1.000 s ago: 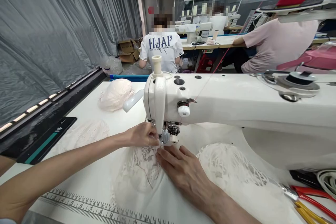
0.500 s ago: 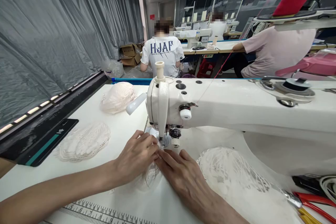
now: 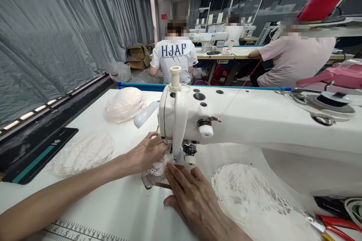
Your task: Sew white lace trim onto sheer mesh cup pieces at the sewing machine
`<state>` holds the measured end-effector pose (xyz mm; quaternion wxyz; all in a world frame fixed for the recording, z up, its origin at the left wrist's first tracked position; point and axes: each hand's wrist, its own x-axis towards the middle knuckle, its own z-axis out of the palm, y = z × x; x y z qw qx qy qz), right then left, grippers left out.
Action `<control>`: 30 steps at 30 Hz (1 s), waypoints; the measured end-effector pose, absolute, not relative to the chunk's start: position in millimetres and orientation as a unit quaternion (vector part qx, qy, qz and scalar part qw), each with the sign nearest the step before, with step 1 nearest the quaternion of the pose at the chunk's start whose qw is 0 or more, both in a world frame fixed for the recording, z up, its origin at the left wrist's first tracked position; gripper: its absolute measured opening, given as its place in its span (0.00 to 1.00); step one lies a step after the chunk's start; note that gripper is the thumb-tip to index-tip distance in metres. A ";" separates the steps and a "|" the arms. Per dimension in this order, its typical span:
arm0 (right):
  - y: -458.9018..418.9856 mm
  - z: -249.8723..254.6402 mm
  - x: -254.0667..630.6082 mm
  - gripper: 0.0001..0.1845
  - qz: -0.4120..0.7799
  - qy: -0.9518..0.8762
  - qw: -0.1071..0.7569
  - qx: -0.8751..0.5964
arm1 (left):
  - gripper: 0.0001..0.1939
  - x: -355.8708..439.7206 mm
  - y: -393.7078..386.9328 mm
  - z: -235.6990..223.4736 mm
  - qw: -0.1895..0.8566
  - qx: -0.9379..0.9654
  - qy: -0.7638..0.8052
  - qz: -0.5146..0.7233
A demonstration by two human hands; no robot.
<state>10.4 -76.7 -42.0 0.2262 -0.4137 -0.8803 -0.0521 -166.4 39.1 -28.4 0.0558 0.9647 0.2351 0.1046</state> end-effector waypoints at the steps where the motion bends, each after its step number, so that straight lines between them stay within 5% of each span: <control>1: -76.4 -42.4 10.7 0.23 -0.054 -0.880 0.224 -0.415 | 0.13 -165.8 42.1 -29.8 0.060 0.965 0.234 0.099; 30: -84.5 -40.7 9.9 0.18 -0.065 -0.869 0.252 -0.421 | 0.11 -179.4 -14.2 -21.6 -0.124 0.964 0.178 0.154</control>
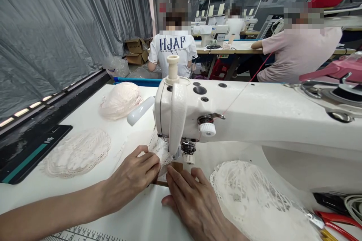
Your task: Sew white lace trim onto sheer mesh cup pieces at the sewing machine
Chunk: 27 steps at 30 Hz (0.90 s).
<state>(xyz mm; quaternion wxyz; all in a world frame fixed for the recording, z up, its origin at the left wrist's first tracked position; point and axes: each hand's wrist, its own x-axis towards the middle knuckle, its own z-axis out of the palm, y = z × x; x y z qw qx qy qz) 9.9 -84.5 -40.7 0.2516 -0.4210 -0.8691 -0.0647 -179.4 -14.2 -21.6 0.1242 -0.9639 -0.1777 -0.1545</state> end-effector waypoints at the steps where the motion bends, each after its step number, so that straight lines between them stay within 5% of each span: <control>1: -84.3 -40.6 10.0 0.18 -0.065 -0.869 0.253 -0.420 | 0.11 -179.3 -14.0 -21.9 0.126 -0.963 -0.180 -0.158; 27: -70.5 -48.2 16.8 0.19 -0.107 -0.870 0.230 -0.423 | 0.10 -191.9 8.2 -24.3 0.061 -0.957 -0.239 -0.150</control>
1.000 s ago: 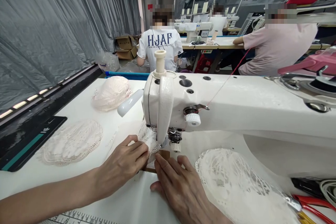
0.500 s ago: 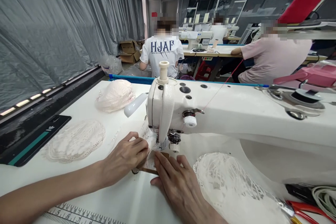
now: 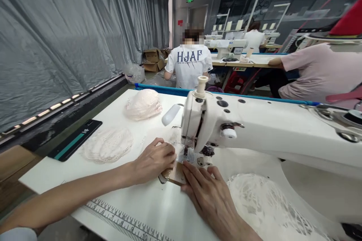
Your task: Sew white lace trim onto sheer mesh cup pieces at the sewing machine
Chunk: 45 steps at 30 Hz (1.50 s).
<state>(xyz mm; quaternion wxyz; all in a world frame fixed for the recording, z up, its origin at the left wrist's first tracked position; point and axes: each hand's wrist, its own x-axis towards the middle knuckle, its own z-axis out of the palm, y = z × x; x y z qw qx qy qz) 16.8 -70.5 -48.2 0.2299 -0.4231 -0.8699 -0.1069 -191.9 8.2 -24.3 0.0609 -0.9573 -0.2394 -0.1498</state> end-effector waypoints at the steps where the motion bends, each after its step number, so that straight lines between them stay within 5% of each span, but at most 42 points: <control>1: -70.6 -45.2 17.2 0.19 -0.115 -0.873 0.226 -0.416 | 0.10 -200.4 9.9 -21.7 0.046 -0.955 -0.243 -0.164; 8: -77.6 -22.6 -21.7 0.17 -0.086 -0.894 0.257 -0.357 | 0.10 -253.0 -11.1 5.6 0.008 -0.936 -0.347 -0.067; 14: -101.4 -43.3 -49.5 0.41 -0.061 -0.925 0.227 -0.297 | 0.10 -262.9 -69.1 5.2 -0.061 -0.951 -0.293 -0.085; 18: -133.3 -50.5 -43.2 0.49 -0.049 -0.930 0.191 -0.310 | 0.29 -270.9 -93.7 -14.4 -0.041 -0.960 -0.242 -0.131; 20: -151.5 -51.3 -46.0 0.39 -0.057 -0.918 0.208 -0.332 | 0.35 -269.9 -110.7 -26.1 -0.003 -0.964 -0.225 -0.144; 23: -177.5 -47.0 -55.7 0.14 -0.013 -0.903 0.248 -0.350 | 0.16 -266.4 -142.4 -37.3 0.048 -0.953 -0.214 -0.211; 26: -196.3 -33.4 -59.0 0.11 0.191 -0.874 0.253 -0.367 | 0.10 -266.2 -169.2 -34.5 -0.089 -0.929 -0.244 -0.265; 30: -209.7 -13.7 -49.0 0.08 0.540 -0.703 0.170 -0.430 | 0.07 -269.2 -186.1 -19.2 -0.474 -0.798 -0.349 -0.131; 33: -217.6 -10.4 -42.6 0.08 0.644 -0.656 0.140 -0.367 | 0.07 -269.9 -190.4 -16.1 -0.626 -0.679 -0.379 -0.066; 38: -233.7 -28.1 -44.2 0.09 0.627 -0.661 0.171 -0.376 | 0.06 -268.3 -196.2 -26.9 -0.641 -0.668 -0.377 -0.025; 45: -246.9 -50.1 -49.4 0.28 0.696 -0.573 0.213 -0.376 | 0.06 -265.9 -203.3 -33.1 -0.569 -0.748 -0.339 -0.049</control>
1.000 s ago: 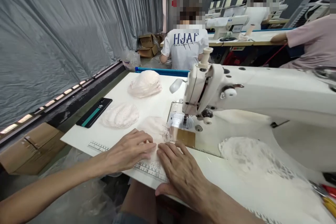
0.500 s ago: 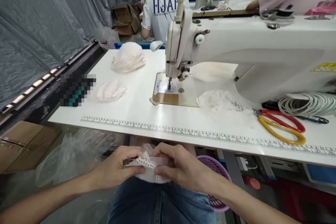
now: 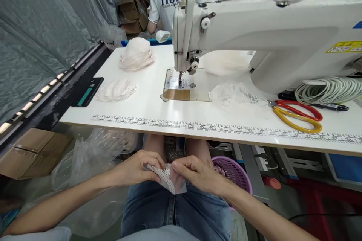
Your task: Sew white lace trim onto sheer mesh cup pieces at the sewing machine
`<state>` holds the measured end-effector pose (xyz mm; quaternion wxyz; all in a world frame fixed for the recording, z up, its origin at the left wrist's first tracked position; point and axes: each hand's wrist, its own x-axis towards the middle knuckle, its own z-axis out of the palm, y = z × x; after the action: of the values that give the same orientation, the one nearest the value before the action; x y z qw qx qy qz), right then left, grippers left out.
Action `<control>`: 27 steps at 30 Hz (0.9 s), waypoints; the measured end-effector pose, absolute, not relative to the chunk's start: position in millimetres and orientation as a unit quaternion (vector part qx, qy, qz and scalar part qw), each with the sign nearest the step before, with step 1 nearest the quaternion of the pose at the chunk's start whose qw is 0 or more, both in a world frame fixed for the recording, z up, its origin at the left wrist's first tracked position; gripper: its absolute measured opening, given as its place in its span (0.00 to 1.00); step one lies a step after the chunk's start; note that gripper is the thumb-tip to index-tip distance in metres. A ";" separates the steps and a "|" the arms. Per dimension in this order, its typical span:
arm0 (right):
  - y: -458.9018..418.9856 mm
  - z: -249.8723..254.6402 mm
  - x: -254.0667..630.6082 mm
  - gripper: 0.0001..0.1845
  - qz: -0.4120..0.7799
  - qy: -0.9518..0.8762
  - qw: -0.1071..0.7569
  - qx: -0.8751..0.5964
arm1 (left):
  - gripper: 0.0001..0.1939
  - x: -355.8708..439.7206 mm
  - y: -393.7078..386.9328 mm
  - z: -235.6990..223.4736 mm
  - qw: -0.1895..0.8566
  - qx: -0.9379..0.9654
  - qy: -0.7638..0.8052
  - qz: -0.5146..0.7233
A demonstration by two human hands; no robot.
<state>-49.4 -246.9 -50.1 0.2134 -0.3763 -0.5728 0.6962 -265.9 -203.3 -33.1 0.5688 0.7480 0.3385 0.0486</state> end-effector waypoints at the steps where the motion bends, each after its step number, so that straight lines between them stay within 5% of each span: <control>1: -248.2 -51.3 -49.9 0.29 0.686 -0.581 0.214 -0.383 | 0.06 -264.8 -203.6 -34.1 0.566 0.748 0.344 0.045; 8: -251.1 -55.0 -57.4 0.15 0.547 -0.646 0.249 -0.470 | 0.14 -257.5 -203.1 -36.2 0.517 0.750 0.412 0.024; 13: -245.5 -54.8 -55.0 0.11 0.556 -0.631 0.251 -0.478 | 0.14 -262.0 -200.5 -34.7 0.556 0.713 0.426 0.036; 20: -238.6 -55.3 -49.2 0.12 0.538 -0.636 0.242 -0.498 | 0.08 -263.0 -193.5 -37.8 0.560 0.682 0.459 0.103; 27: -195.8 -22.1 -57.7 0.14 0.531 -0.644 0.262 -0.485 | 0.08 -261.3 -132.1 20.1 0.448 0.757 0.448 0.159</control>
<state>-57.7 -195.8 -22.1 0.2623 -0.4849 -0.6438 0.5306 -261.3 -132.1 20.1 0.4477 0.7575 0.4479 0.1588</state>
